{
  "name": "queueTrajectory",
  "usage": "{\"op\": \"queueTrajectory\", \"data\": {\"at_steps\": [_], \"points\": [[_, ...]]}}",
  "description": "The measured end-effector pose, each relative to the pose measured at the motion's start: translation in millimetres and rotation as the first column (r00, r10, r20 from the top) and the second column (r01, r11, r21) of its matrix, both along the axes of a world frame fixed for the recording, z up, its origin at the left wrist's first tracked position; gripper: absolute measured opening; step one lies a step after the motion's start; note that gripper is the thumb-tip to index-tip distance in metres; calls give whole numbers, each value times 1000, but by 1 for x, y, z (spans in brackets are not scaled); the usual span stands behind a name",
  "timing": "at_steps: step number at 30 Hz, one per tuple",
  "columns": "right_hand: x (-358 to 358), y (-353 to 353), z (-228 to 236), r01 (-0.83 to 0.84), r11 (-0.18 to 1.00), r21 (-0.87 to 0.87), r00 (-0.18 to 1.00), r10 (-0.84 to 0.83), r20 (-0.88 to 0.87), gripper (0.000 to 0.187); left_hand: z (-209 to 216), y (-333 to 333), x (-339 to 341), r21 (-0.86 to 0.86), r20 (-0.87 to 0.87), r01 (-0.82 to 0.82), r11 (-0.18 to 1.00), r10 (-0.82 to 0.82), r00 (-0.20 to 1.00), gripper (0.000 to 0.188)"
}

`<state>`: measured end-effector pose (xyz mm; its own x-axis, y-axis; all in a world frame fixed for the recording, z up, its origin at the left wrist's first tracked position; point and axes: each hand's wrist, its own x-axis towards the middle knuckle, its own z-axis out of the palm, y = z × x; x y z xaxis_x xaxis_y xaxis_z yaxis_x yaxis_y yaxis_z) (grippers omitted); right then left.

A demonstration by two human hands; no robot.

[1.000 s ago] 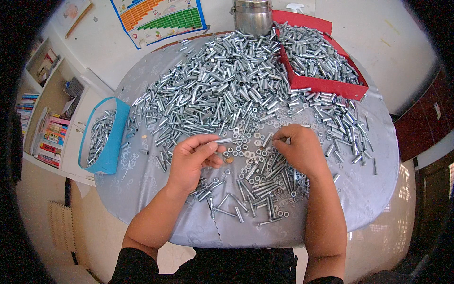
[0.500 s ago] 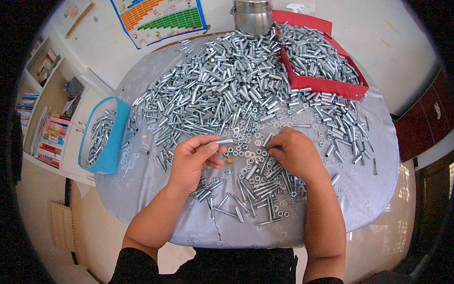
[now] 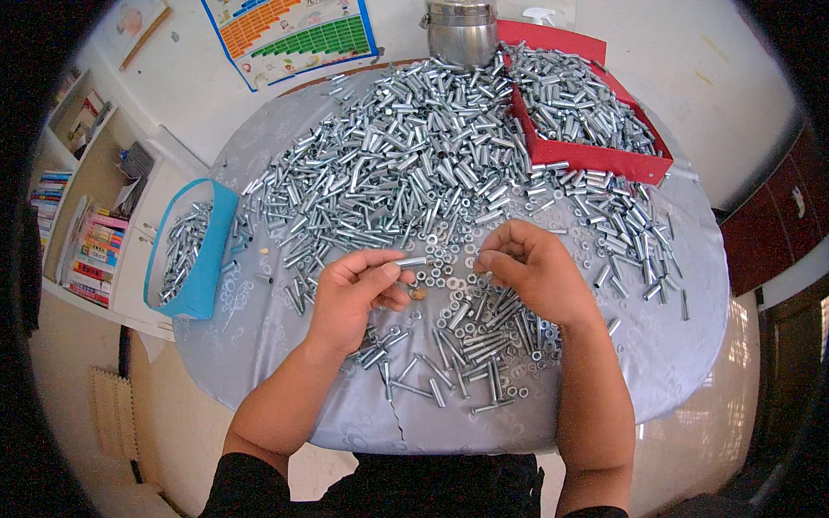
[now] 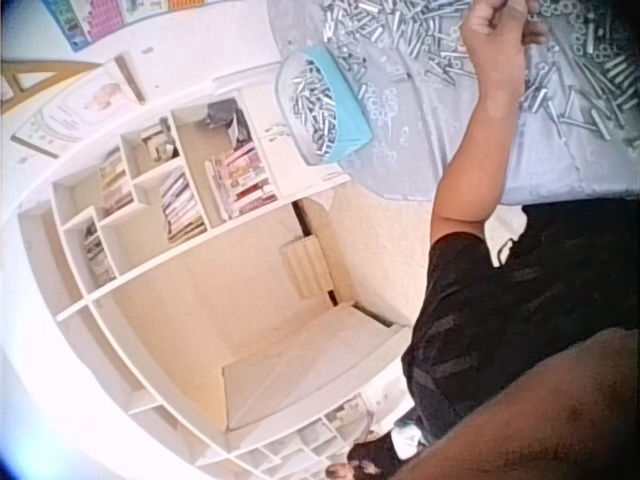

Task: The person repeatedly picks up metal bolts and washers from a large pile on a table. They thread the washers onto the bolts by hand and place the assembled units back onto the table. The task involves continuous manual handling of small hardware components.

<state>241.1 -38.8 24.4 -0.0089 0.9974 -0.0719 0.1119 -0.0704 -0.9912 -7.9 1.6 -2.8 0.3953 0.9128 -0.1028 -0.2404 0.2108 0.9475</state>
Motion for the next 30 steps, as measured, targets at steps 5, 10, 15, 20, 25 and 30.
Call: {"op": "queueTrajectory", "data": {"at_steps": [5,10,15,20,25,30], "points": [[-8,0,-4,-2,1000,10,995,3,-100,9,0,-1,0,12,15,19,1000,-19,1000,22],[-26,1,-12,66,997,39,990,-61,-125,10,0,-1,1,5,16,46,999,-47,999,22],[-36,1,-15,94,994,55,989,-88,-116,7,1,-1,1,3,15,56,998,-56,998,22],[-37,0,-20,42,995,93,992,-30,-124,8,2,-2,1,8,15,66,998,-66,998,22],[-36,0,-20,42,994,104,993,-29,-118,9,1,-1,1,17,4,86,996,-86,996,22],[-39,-3,-11,23,998,64,994,-16,-111,13,3,-1,1,-14,4,107,994,-107,994,23]]}}
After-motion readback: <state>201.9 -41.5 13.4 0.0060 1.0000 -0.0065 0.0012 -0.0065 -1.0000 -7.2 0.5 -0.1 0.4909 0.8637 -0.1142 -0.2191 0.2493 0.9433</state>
